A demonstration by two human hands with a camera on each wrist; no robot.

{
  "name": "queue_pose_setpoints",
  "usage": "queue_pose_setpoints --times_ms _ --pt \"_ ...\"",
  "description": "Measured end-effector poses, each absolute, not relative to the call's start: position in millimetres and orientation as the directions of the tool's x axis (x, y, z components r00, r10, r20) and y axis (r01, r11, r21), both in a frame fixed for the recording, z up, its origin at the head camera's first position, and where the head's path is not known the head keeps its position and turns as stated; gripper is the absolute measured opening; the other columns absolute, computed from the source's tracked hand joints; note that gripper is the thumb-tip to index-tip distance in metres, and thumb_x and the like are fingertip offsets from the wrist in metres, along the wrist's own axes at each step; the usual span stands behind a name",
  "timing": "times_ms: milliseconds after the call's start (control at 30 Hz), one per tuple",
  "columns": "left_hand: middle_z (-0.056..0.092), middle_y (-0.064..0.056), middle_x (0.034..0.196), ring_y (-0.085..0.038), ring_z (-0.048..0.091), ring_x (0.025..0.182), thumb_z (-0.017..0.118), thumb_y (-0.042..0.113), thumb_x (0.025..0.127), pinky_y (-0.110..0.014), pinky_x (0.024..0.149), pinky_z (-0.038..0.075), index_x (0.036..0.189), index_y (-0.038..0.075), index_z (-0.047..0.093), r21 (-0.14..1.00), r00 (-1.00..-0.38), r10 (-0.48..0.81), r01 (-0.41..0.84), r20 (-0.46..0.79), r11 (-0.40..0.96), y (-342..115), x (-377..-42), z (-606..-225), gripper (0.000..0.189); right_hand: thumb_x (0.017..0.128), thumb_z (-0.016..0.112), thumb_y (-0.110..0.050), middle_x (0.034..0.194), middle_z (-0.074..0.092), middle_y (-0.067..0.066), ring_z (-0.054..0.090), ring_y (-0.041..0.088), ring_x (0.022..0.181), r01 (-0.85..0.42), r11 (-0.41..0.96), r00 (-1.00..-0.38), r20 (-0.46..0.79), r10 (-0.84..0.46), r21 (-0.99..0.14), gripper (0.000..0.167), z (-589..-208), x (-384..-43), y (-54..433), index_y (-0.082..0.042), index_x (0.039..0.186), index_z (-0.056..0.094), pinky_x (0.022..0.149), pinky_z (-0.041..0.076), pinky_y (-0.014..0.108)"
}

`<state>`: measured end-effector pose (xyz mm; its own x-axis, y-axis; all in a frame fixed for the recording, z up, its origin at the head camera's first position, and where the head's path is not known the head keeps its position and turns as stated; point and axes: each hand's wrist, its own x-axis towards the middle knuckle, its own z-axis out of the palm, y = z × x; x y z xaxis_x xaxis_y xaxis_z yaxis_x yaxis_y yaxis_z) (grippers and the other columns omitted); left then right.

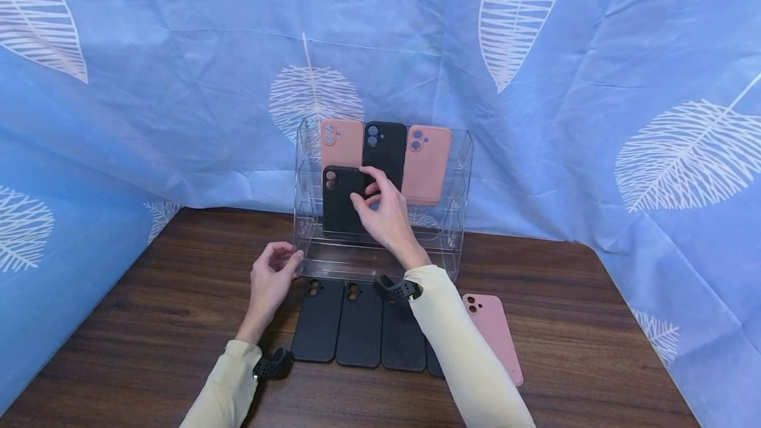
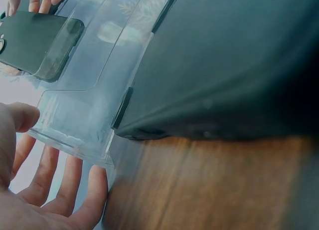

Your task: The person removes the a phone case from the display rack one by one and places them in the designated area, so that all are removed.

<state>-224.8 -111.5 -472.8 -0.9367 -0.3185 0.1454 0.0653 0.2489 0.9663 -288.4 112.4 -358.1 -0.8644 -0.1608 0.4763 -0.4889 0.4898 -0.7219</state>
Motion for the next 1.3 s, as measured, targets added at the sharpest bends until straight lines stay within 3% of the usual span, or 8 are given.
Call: queue_pose_setpoints --times_ms 167,500,800,1067,1300 --pt "0.071 -0.011 0.116 -0.029 0.068 0.105 0.072 0.028 0.096 -0.048 0.098 0.055 0.115 0.014 0.066 0.966 -0.935 -0.321 0.071 0.151 0.249 -111 -225 -473 0.025 0.099 0.067 -0.019 0.117 0.062 0.015 0.07 0.027 0.1 -0.504 0.457 -0.856 0.496 -0.149 -0.733 0.051 -364 -286 108 -0.022 0.146 0.048 0.078 0.062 0.043" --pt "0.071 -0.01 0.114 -0.027 0.07 0.1 0.071 0.027 0.096 -0.034 0.088 0.053 0.116 0.015 0.068 0.96 -0.932 -0.317 0.089 0.174 0.266 -111 -223 -473 0.024 0.1 0.062 -0.009 0.118 0.062 0.016 0.07 0.029 0.108 -0.498 0.382 -0.863 0.49 -0.126 -0.778 0.051 -372 -282 99 -0.021 0.146 0.043 0.083 0.061 0.046" --pt "0.071 -0.01 0.114 -0.027 0.069 0.1 0.072 0.026 0.096 -0.038 0.09 0.055 0.116 0.015 0.068 0.961 -0.934 -0.312 0.095 0.176 0.26 -111 -223 -473 0.023 0.097 0.062 0.003 0.109 0.066 0.023 0.069 0.034 0.1 -0.513 0.237 -0.858 0.505 -0.098 -0.825 0.049 -373 -283 99 -0.014 0.141 0.046 0.076 0.055 0.018" --pt "0.071 -0.01 0.114 -0.026 0.069 0.101 0.072 0.026 0.096 -0.037 0.09 0.056 0.117 0.015 0.067 0.962 -0.937 -0.303 0.097 0.174 0.254 -112 -223 -473 0.024 0.096 0.062 0.006 0.109 0.066 0.029 0.066 0.042 0.097 -0.487 0.155 -0.873 0.483 -0.065 -0.859 0.052 -372 -283 101 -0.01 0.143 0.045 0.069 0.051 0.016" --pt "0.071 -0.01 0.114 -0.027 0.068 0.101 0.072 0.027 0.096 -0.035 0.088 0.054 0.116 0.015 0.067 0.963 -0.937 -0.3 0.104 0.179 0.25 -111 -223 -473 0.023 0.095 0.063 0.006 0.099 0.062 0.022 0.061 0.024 0.081 -0.535 0.104 -0.843 0.538 0.002 -0.838 0.05 -366 -283 102 -0.009 0.141 0.048 0.07 0.051 0.019"
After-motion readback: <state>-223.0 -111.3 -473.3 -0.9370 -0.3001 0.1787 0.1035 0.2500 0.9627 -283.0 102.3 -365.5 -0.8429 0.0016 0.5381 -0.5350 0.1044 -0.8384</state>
